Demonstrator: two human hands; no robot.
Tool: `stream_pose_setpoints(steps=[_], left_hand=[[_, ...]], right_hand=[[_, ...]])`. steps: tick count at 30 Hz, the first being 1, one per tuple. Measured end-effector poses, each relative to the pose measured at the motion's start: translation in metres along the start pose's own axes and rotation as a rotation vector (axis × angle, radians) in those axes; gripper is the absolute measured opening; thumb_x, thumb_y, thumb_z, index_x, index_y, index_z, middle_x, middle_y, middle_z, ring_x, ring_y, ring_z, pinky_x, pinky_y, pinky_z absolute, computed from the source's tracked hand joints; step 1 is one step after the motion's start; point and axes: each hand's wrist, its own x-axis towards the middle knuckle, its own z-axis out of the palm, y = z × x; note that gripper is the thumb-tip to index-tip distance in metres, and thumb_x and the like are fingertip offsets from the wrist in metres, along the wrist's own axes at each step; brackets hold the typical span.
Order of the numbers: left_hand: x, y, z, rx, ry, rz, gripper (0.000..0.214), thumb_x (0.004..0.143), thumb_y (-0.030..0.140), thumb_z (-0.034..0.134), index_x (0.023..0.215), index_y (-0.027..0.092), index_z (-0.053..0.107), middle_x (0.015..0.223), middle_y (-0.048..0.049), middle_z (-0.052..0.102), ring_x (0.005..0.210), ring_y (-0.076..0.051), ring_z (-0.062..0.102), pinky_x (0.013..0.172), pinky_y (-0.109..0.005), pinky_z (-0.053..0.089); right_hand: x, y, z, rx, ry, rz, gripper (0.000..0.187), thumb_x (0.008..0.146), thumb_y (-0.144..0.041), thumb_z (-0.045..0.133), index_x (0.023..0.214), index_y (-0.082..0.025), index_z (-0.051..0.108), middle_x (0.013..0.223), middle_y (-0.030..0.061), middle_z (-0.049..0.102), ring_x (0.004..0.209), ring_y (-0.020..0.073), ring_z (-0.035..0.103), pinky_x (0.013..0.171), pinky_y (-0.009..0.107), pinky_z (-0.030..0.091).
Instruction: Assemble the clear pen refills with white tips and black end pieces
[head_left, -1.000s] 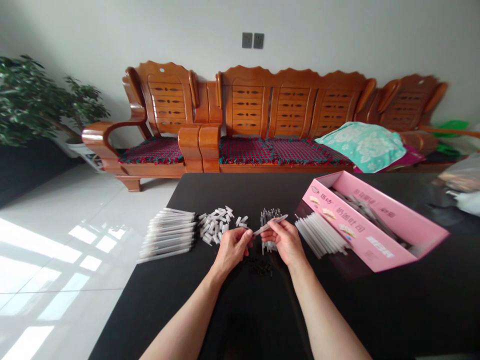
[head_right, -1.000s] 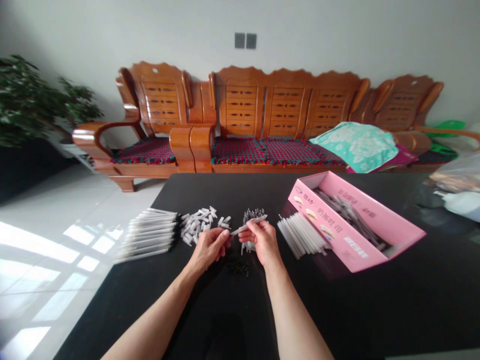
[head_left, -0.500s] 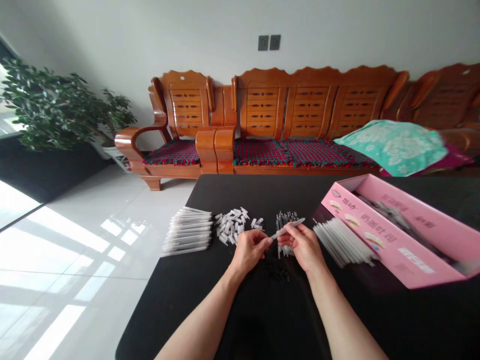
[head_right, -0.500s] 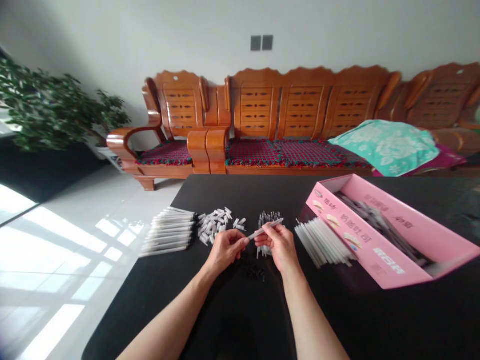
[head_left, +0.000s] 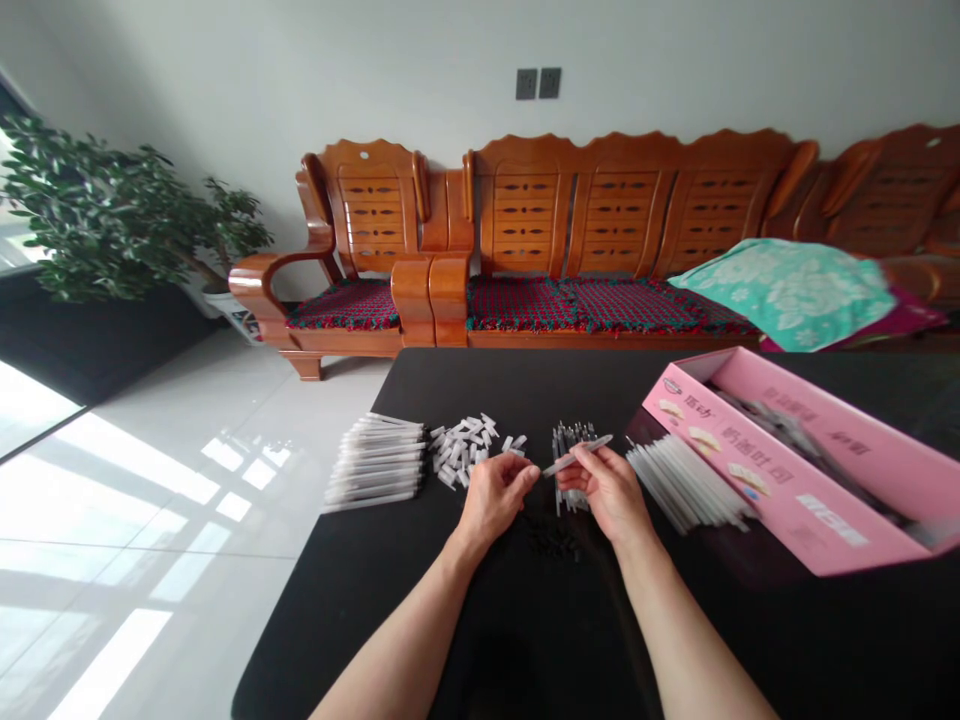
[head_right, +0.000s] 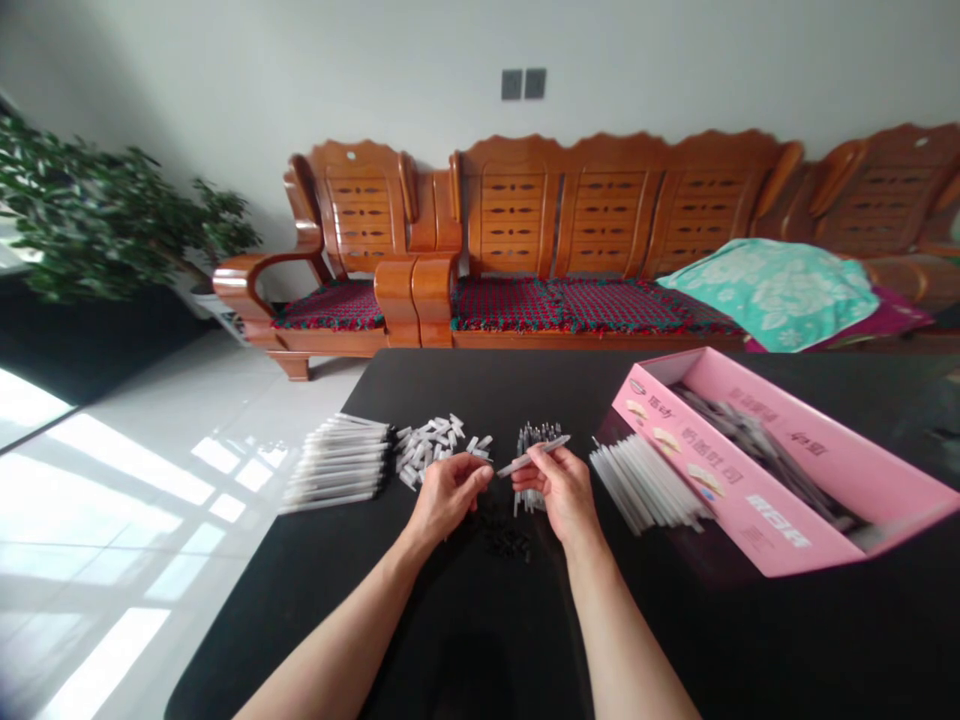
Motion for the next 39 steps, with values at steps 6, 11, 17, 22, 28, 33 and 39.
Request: stream_pose_setpoints(steps=[6,11,17,22,28,33,39], left_hand=[[0.011,-0.004,-0.038,0.314,0.456,0.072,0.015,0.085,0.029,0.061,0.088,0.020,0.074,0.079,-0.0030,0.069,0.066,-0.014,0.059,0.066,-0.024,0.045],[0.013,-0.012,-0.047,0.514,0.353,0.108,0.016,0.087,0.023,0.058,0.090,0.021,0.074,0.090,-0.0045,0.069,0.069,-0.015,0.061,0.070,-0.026,0.045],[0.008,-0.009,-0.033,0.758,0.108,0.050,0.018,0.083,0.034,0.067,0.096,0.023,0.075,0.089,-0.0064,0.070,0.077,-0.021,0.064,0.068,-0.029,0.044],[0.005,-0.008,-0.030,0.816,0.044,0.021,0.017,0.080,0.029,0.069,0.096,0.023,0.073,0.093,-0.0061,0.070,0.081,-0.021,0.064,0.067,-0.028,0.042],[0.005,-0.010,-0.029,0.690,0.094,0.049,0.021,0.082,0.020,0.060,0.097,0.021,0.074,0.088,-0.0069,0.071,0.077,-0.021,0.064,0.069,-0.029,0.044],[0.007,-0.002,-0.029,0.074,0.080,0.000,0.031,0.083,0.032,0.062,0.107,0.017,0.074,0.074,-0.0039,0.068,0.063,-0.015,0.059,0.060,-0.025,0.046],[0.008,0.001,-0.024,-0.594,0.035,-0.181,0.029,0.072,0.033,0.076,0.091,0.013,0.067,0.072,-0.0009,0.063,0.061,-0.010,0.059,0.051,-0.019,0.046]], right_hand=[[-0.001,-0.005,-0.002,0.009,-0.011,-0.009,0.048,0.073,-0.035,0.079,0.115,-0.016,0.065,0.060,-0.0011,0.067,0.044,0.0123,0.059,0.039,0.021,0.047],[-0.003,-0.009,-0.001,0.004,-0.007,-0.013,0.074,0.074,-0.031,0.079,0.141,-0.022,0.047,0.057,-0.0052,0.063,0.042,0.0117,0.054,0.039,0.021,0.043],[-0.004,-0.008,-0.002,-0.020,-0.106,0.016,0.030,0.076,-0.035,0.076,0.100,-0.017,0.070,0.057,-0.0019,0.063,0.042,0.0117,0.054,0.038,0.023,0.044],[-0.004,-0.008,-0.002,0.037,-0.111,0.034,0.021,0.077,-0.033,0.074,0.090,-0.018,0.070,0.063,0.0013,0.067,0.048,0.0147,0.060,0.042,0.025,0.048],[-0.001,-0.007,-0.002,0.096,-0.087,-0.009,0.030,0.068,-0.024,0.079,0.096,-0.018,0.068,0.076,0.0053,0.074,0.065,0.0189,0.071,0.058,0.029,0.058],[-0.002,-0.007,-0.002,0.066,-0.019,-0.052,0.026,0.076,-0.031,0.076,0.096,-0.020,0.064,0.066,0.0018,0.072,0.050,0.0166,0.065,0.044,0.026,0.053],[-0.001,-0.007,-0.004,0.056,-0.041,-0.070,0.022,0.079,-0.033,0.074,0.091,-0.015,0.069,0.050,-0.0043,0.059,0.034,0.0078,0.048,0.031,0.018,0.035]])
